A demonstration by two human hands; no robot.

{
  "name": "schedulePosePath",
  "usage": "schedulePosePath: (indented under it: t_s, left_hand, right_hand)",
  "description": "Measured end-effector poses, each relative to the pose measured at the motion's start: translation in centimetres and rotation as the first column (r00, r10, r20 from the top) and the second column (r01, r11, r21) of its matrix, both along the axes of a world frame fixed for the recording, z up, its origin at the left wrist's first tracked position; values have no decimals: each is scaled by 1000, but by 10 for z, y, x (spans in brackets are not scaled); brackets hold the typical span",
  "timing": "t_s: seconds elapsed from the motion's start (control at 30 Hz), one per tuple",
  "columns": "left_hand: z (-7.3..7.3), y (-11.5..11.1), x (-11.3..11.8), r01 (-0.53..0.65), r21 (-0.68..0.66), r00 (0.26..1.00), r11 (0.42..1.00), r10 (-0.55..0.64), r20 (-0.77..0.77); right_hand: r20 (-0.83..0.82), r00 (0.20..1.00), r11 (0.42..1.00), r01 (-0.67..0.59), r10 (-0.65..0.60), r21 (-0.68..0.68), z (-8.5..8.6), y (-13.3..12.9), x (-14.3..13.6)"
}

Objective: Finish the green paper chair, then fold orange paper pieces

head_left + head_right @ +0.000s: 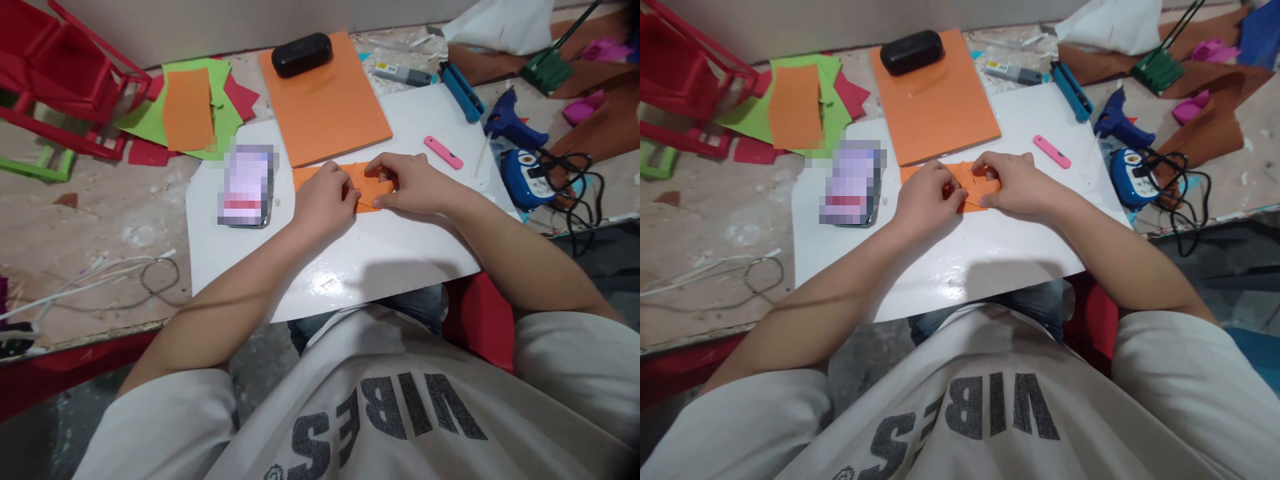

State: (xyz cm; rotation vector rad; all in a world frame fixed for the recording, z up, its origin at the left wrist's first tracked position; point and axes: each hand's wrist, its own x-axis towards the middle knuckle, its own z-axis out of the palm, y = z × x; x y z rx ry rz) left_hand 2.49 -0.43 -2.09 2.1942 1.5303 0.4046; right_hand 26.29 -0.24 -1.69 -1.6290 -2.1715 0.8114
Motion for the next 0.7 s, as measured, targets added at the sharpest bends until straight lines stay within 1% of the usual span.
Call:
schedulePosePath:
  t_s: [0.07,0.17,0.27,0.37,0.4,0.43,0.47,0.5,0.53,0.57,0.6,0.63,0.7]
  left_hand:
    - [-1,0,0,2,19,1000,1000,-2,-2]
    - [-5,1,-1,6,30,1000,1000,-6,-6]
    - [-8,3,-4,2,58,1000,998,-1,-23]
    - [-7,-4,-6,29,195,998,980,-18,-60]
    - [-6,-10,-6,68,252,995,965,-48,-85]
    - [-5,-17,-5,133,299,988,945,-101,-120]
    - [-4,-26,-4,222,323,971,920,-178,-161]
    - [-2,-34,-2,324,326,942,888,-270,-201]
    - [-1,-42,0,436,309,895,845,-373,-243]
    - [-1,-49,2,516,295,852,804,-445,-277]
    - [-1,-54,4,565,280,819,776,-486,-306]
    - [-1,-57,5,596,258,794,760,-511,-330]
    - [-1,-59,4,618,189,766,763,-530,-364]
  right_hand:
    - [13,1000,1000,4,-4,11,-2,2,3]
    - [56,997,998,48,-51,44,-4,6,12]
    - [84,993,996,76,-79,45,-4,9,18]
    - [118,990,997,66,-71,48,-2,10,19]
    - [132,989,997,61,-68,52,-1,10,19]
    - [143,988,997,58,-65,55,-1,9,18]
    - [153,986,997,54,-62,57,0,9,17]
    - [160,985,997,50,-58,56,1,9,16]
    - [167,984,997,46,-55,54,2,8,15]
    - [174,983,998,45,-53,50,4,8,14]
    - [182,982,998,45,-52,46,5,7,13]
    - [189,981,998,44,-52,42,7,6,12]
    - [199,979,999,39,-45,33,10,6,10]
